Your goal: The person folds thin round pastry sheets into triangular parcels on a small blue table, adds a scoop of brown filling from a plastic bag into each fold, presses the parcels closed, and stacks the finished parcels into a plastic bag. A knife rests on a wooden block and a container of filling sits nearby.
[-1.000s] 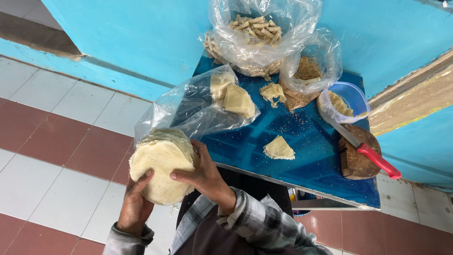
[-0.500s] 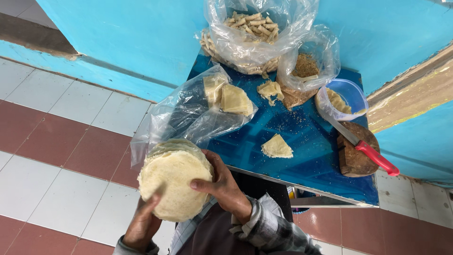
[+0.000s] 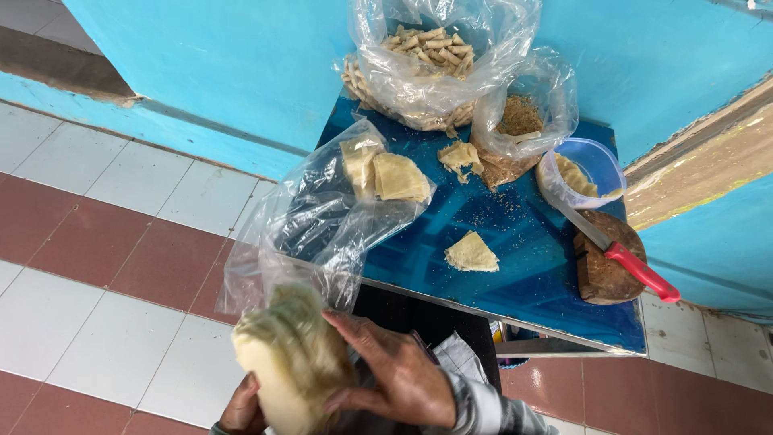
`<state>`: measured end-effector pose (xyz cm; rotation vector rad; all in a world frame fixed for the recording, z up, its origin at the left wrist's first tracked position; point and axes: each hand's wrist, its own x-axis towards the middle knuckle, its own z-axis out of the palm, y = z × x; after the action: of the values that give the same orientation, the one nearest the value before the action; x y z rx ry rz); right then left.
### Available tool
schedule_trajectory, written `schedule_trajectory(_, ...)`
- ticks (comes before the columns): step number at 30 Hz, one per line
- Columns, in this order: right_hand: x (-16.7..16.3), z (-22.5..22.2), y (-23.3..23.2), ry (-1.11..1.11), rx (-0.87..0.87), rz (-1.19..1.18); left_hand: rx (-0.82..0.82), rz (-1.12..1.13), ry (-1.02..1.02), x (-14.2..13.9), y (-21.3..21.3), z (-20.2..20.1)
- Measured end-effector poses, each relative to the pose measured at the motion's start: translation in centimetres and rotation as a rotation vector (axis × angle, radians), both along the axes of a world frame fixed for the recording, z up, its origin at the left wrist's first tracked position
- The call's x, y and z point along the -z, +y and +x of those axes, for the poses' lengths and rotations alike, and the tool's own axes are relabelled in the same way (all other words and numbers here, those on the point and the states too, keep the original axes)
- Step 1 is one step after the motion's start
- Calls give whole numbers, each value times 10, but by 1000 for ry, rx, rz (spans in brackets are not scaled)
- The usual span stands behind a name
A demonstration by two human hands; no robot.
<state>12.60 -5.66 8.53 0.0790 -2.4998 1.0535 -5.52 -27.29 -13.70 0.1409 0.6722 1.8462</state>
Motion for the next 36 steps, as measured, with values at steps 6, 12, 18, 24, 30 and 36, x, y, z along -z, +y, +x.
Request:
schedule_trajectory(6,6,-83,152,107,655,347,22,131,-62,22,-13,4)
schedule_trajectory(12,51,-128,231,-542,630,250,48,221,-82,25,-5,1)
schedule_trajectory(18,52,-118,211,-303,573,246,14,216,-133,-37,10,18)
schedule_trajectory(24,53,-103,167,-158,562,320,104,220,-104,-73,27,14)
schedule_trajectory(30,51,-94,176,-62,489,269,112,188,-87,-67,20,8)
schedule_trajectory(36,54,-101,231,-52,318,-661,108,162,-93,-55,12,7)
